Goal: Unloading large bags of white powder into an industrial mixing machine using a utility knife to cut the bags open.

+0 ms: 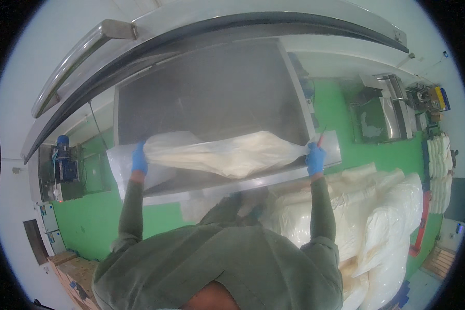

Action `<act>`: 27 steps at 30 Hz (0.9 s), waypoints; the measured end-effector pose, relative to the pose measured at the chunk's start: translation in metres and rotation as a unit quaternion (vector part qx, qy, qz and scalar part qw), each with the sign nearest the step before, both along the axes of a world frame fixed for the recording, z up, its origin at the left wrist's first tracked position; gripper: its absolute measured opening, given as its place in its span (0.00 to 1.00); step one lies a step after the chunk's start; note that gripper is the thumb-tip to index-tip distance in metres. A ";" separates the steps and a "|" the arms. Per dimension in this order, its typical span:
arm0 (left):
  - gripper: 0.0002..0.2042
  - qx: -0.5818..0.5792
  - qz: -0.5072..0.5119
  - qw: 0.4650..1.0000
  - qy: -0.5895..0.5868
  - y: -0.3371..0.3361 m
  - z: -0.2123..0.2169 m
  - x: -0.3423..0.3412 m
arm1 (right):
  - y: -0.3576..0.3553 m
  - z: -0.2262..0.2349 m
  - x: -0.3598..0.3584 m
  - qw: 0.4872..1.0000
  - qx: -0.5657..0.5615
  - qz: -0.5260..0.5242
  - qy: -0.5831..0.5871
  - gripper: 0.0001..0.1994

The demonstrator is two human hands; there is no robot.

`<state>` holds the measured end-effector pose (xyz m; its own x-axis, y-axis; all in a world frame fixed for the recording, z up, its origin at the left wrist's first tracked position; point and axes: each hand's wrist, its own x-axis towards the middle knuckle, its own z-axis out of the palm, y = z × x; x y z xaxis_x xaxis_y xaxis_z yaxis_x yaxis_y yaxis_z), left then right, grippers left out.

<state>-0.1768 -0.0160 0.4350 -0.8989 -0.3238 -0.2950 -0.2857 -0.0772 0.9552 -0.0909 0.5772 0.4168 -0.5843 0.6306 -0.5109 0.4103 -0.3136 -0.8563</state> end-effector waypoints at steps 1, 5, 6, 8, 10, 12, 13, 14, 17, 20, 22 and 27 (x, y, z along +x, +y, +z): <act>0.13 -0.001 0.001 1.000 -0.001 -0.024 -0.026 -0.003 | 0.014 -0.012 0.006 1.000 -0.001 0.001 -0.001 0.04; 0.15 -0.252 -0.026 0.967 0.016 -0.055 -0.016 -0.019 | 0.051 0.025 0.020 0.767 0.603 0.218 -0.004 0.12; 0.18 -0.116 -0.001 0.993 0.002 -0.023 0.059 -0.032 | 0.072 0.019 0.040 0.877 0.452 0.163 -0.006 0.13; 0.17 -0.347 -0.120 0.929 0.038 -0.103 -0.047 -0.036 | 0.096 0.014 0.014 0.954 0.282 0.102 0.012 0.14; 0.16 -0.545 -0.246 0.799 0.061 -0.140 -0.092 -0.036 | 0.096 0.019 0.008 0.990 0.104 0.048 -0.077 0.07; 0.15 -0.159 -0.040 0.978 -0.130 -0.124 -0.045 -0.074 | 0.110 0.022 0.009 0.879 0.466 0.103 0.011 0.02; 0.18 -0.237 -0.137 0.957 -0.098 -0.134 -0.034 -0.081 | 0.117 0.023 0.005 0.634 0.752 0.156 0.094 0.04; 0.18 -0.239 -0.131 0.957 -0.104 -0.152 -0.052 -0.071 | 0.111 0.037 0.003 0.635 0.749 0.163 0.097 0.04; 0.18 -0.694 -0.423 0.583 0.001 -0.172 -0.097 -0.052 | 0.094 0.076 -0.007 0.967 0.245 0.063 -0.013 0.11; 0.20 -0.683 -0.400 0.611 -0.001 -0.163 -0.100 -0.058 | 0.075 0.058 -0.005 0.961 0.265 -0.029 0.067 0.12; 0.22 -0.674 -0.397 0.623 -0.017 -0.161 -0.108 -0.045 | 0.094 0.045 -0.004 0.948 0.313 -0.023 0.041 0.12; 0.21 -0.444 -0.253 0.851 -0.119 -0.177 -0.137 -0.049 | 0.121 0.016 -0.008 0.959 0.282 0.014 -0.009 0.12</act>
<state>-0.2259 -0.1926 0.2979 -0.9389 -0.1035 -0.3283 -0.2611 0.8356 0.4834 -0.0988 0.6985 0.4327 -0.5986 0.7944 -0.1029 0.4288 0.2093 -0.8788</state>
